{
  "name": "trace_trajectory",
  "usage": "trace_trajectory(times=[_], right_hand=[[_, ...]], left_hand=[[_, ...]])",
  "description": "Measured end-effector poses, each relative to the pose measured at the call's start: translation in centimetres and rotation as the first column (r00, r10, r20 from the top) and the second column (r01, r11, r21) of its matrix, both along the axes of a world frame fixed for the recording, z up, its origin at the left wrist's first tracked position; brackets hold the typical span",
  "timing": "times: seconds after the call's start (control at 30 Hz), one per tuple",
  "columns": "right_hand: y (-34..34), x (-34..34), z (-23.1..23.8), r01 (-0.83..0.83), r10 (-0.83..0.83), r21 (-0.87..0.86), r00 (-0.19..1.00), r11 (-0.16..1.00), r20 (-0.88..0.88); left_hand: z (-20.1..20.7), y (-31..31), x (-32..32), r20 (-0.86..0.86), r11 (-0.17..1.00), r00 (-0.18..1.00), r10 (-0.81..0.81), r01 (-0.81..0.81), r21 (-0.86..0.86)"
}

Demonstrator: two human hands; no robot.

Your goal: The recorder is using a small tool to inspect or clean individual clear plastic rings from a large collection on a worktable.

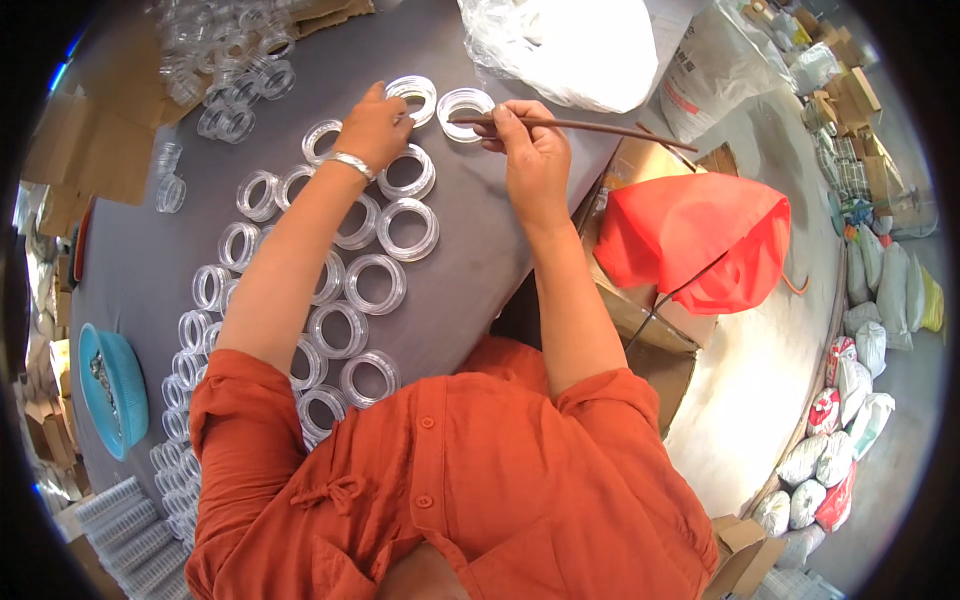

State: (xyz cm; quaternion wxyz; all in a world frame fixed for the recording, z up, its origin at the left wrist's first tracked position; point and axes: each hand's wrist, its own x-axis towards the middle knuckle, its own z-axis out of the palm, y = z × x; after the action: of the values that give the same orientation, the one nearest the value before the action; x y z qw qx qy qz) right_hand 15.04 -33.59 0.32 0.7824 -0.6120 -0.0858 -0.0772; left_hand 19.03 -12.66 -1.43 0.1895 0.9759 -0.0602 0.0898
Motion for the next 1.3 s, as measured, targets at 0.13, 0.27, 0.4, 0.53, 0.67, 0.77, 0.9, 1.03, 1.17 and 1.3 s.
trace_trajectory(times=[0.13,0.27,0.4,0.53,0.67,0.77,0.9,1.03,1.17,1.3], right_hand=[[0.6,0.4,0.7,-0.030,0.031,-0.004,0.999,1.000,0.035],[3.1,2.0,0.1,-0.076,0.077,-0.017,0.996,0.997,0.043],[4.9,3.2,0.0,-0.055,0.057,-0.056,0.998,0.997,0.036],[6.6,4.3,-0.9,-0.058,0.083,-0.180,0.987,0.982,0.135],[8.3,4.8,-1.1,0.007,0.126,-0.433,0.952,0.902,0.279],[8.1,5.2,0.0,0.139,0.150,-0.597,0.900,0.790,0.409],[7.0,6.1,2.0,0.164,0.196,-0.774,0.917,0.611,0.349],[5.9,6.7,3.4,0.000,0.270,-0.856,0.949,0.518,0.164],[5.4,6.5,4.2,-0.371,0.340,-0.694,0.921,0.617,-0.191],[5.9,5.8,2.1,-0.457,0.418,-0.327,0.889,0.827,-0.186]], left_hand=[[0.3,2.4,-1.9,0.020,0.992,0.995,-0.093,0.094,-0.087],[-0.2,3.4,-3.1,0.096,0.989,0.986,-0.134,0.140,-0.056],[-0.1,3.2,-3.3,0.028,0.995,0.994,-0.102,0.103,-0.007],[-0.3,3.2,-3.5,0.045,0.994,0.994,-0.103,0.102,0.036],[-0.3,3.3,-3.4,0.077,0.992,0.991,-0.112,0.108,0.060],[-0.2,3.1,-3.2,0.058,0.992,0.993,-0.107,0.102,0.081],[-0.6,2.9,-3.4,0.071,0.998,0.996,-0.062,0.062,0.011],[-0.6,2.8,-3.2,0.039,0.998,0.998,-0.053,0.054,-0.030],[-0.6,2.7,-3.2,0.059,0.997,0.997,-0.053,0.056,-0.059],[-0.6,2.8,-3.3,0.081,0.995,0.996,-0.034,0.042,-0.096]])
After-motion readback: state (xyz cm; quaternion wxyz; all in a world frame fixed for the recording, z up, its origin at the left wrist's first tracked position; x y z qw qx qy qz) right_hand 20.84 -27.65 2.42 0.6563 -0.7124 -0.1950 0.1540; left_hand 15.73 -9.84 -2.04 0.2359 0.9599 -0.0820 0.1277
